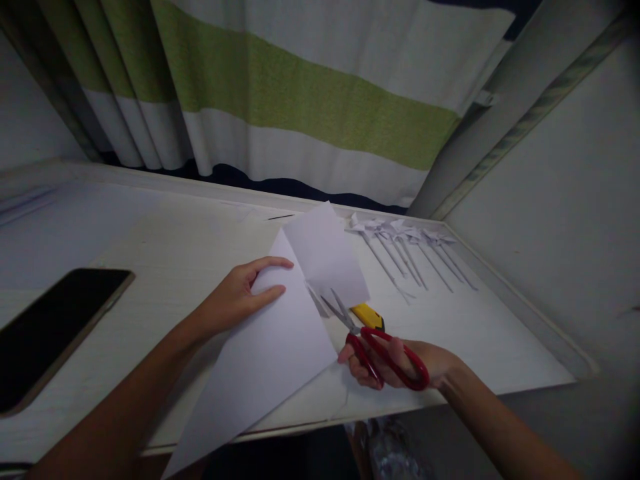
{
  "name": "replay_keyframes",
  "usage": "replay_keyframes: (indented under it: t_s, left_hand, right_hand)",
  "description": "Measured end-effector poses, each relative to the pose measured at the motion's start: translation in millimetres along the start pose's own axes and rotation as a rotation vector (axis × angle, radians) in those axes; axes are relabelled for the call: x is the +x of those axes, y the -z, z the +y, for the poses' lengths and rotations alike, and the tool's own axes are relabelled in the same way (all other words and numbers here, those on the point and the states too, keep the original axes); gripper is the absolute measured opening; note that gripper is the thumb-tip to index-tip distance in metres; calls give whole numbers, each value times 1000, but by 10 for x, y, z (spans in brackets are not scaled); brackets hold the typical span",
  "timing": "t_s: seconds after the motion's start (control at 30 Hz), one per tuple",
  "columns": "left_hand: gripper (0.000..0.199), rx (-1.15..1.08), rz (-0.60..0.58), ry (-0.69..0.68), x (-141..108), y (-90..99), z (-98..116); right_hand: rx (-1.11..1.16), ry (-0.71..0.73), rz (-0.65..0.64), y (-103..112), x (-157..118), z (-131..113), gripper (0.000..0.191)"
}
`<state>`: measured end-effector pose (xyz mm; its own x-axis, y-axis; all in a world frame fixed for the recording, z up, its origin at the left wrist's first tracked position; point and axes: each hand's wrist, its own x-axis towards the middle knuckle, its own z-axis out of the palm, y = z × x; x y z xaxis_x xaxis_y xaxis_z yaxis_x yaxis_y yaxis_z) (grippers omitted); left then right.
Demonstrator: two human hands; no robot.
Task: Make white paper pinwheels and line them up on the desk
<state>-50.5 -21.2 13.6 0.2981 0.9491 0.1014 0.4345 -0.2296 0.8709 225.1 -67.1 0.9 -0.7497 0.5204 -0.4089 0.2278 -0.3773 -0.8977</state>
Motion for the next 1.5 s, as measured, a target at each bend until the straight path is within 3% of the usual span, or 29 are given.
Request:
replay_keyframes:
  t_s: [0.2, 0.5, 1.2, 1.5]
  left_hand:
    - [35, 52, -14, 3, 5, -4, 1]
    - [35, -25, -80, -38, -4, -37, -32]
    - [35, 54, -12, -34, 11, -28, -42]
    - [36, -67, -11, -6, 3, -31, -19]
  right_hand:
    - [-133, 54, -99, 118, -207, -40, 81]
    - [113, -13, -242, -36, 172, -280, 74]
    - [-39, -113, -87, -62, 232, -295, 64]
    - [21, -167, 16, -130, 396, -361, 62]
